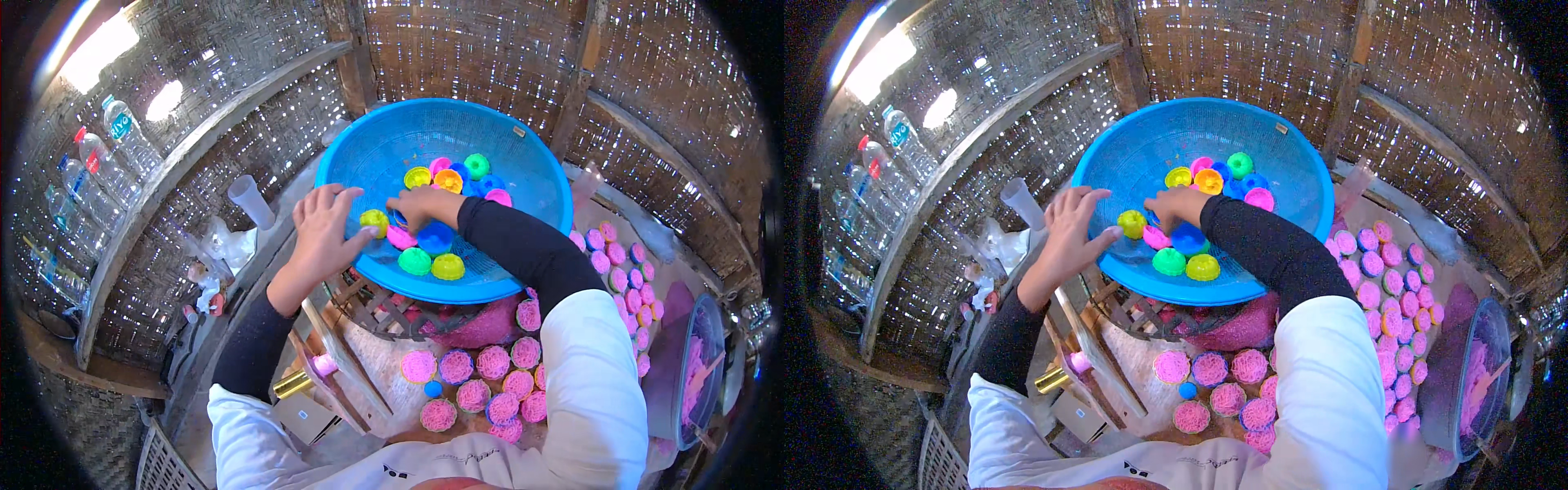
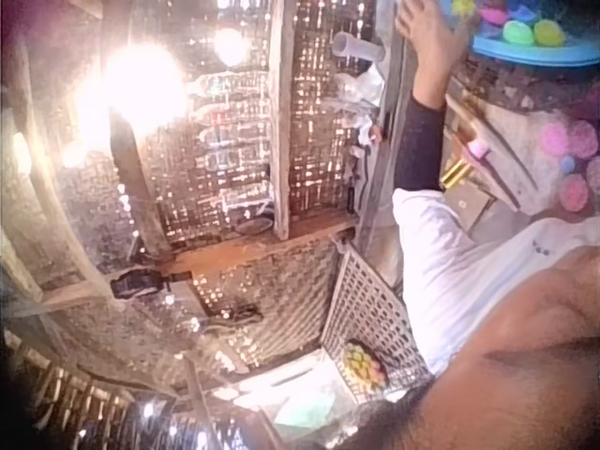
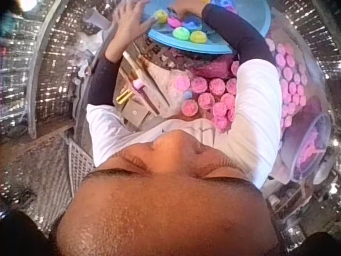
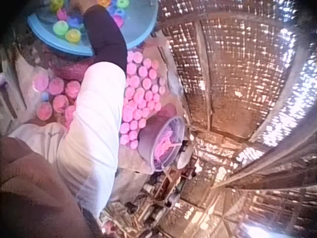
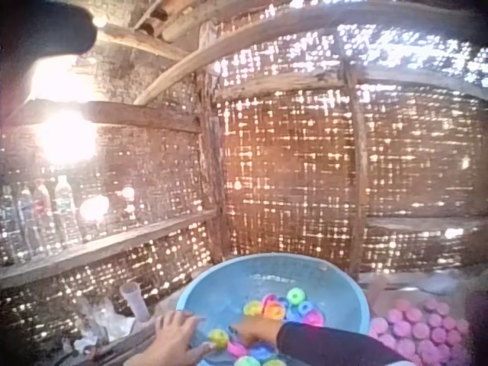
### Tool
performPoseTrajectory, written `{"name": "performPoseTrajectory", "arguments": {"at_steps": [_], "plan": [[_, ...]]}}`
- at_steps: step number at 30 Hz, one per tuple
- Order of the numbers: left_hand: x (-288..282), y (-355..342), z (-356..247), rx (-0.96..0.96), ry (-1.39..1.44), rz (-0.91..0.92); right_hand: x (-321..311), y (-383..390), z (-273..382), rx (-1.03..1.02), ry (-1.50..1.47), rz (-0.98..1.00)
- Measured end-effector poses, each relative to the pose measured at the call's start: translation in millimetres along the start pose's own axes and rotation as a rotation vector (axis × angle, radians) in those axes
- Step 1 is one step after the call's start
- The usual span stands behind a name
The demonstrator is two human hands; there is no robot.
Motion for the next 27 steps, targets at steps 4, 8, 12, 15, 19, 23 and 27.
{"name": "performPoseTrajectory", "arguments": {"at_steps": [4,8,12,15,19,23,27], "plan": [[8,-30,-3,0.134,-0.069,0.282,13,-9,-20,-0.071,-0.169,-0.026],[39,-63,7,0.185,-0.271,0.607,-8,-10,-59,0.096,-0.255,-0.271],[68,-87,1,0.237,-0.429,0.834,5,0,-51,0.217,-0.134,-0.163],[86,-92,7,0.336,-0.486,0.906,13,5,-45,0.143,-0.081,-0.082],[101,-95,13,0.434,-0.442,1.019,19,0,-51,0.044,-0.27,-0.018],[118,-78,30,0.394,-0.299,1.013,17,6,-17,-0.018,-0.497,-0.14],[121,-78,28,0.304,-0.251,1.016,30,9,-3,-0.052,-0.43,-0.218]]}}
Point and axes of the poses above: each hand's wrist, its own y-axis away from the middle knuckle, its own x-axis out of the palm, z = x × y, the point moved 2 cm from there along -y, towards the middle knuckle
